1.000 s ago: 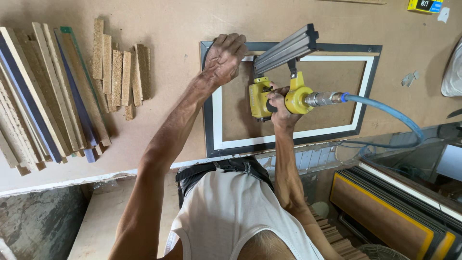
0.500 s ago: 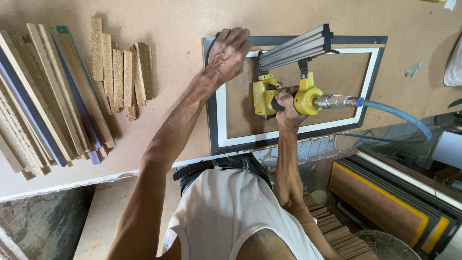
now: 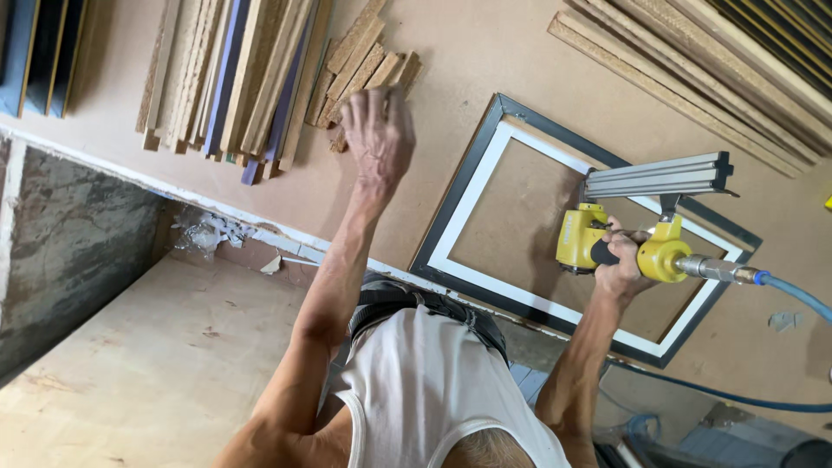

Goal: The person places a rectangular picture frame with glass on the workbench and uses a pneumatic nail gun to drive fasteners along the frame edges, repositioning and rotating the frame to staple each side, then sets the finished frame aside.

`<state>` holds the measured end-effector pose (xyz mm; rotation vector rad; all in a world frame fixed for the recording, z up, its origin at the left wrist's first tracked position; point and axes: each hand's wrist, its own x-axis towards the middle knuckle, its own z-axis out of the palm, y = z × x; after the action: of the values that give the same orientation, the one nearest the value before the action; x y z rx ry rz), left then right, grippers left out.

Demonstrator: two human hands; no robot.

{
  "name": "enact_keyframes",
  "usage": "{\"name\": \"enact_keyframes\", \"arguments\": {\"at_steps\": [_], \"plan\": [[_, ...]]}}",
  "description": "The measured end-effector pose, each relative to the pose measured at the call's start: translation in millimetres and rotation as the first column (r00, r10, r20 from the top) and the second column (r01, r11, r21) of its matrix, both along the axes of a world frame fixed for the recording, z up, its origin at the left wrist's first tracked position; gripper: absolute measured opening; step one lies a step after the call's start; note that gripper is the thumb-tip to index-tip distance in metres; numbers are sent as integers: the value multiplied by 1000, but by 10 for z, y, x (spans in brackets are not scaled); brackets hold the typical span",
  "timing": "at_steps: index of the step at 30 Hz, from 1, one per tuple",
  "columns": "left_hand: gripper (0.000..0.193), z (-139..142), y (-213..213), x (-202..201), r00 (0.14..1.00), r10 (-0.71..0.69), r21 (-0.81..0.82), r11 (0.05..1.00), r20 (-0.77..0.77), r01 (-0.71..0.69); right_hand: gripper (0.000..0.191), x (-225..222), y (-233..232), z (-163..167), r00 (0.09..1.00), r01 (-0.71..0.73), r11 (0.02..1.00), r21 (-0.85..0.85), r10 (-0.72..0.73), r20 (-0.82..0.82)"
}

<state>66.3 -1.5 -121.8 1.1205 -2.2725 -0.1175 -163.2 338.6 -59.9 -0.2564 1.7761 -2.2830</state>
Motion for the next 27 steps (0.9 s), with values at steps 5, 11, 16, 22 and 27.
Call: {"name": "enact_keyframes", "arguments": {"at_steps": [5, 11, 16, 22, 27], "plan": [[19, 46, 137, 118, 981, 178, -82, 982, 74, -172, 30, -183, -26, -154, 991, -128, 992, -3, 127, -33], [15, 189, 709, -164, 956, 245, 123, 966, -159, -227, 29, -381, 18, -237, 938, -346, 938, 20, 346, 7], [20, 128, 1535, -516, 939, 256, 176, 960, -230, -219, 11, -544, 50, -258, 785, -603, 793, 87, 609, -110], [15, -34, 1606, -740, 924, 293, 181, 950, -247, -253, 8, -542, 4, -226, 679, -694, 710, 119, 700, -220], [17, -115, 1520, -718, 897, 285, 153, 957, -339, -246, 10, -550, -1, -209, 740, -647, 755, 101, 655, -152]]}}
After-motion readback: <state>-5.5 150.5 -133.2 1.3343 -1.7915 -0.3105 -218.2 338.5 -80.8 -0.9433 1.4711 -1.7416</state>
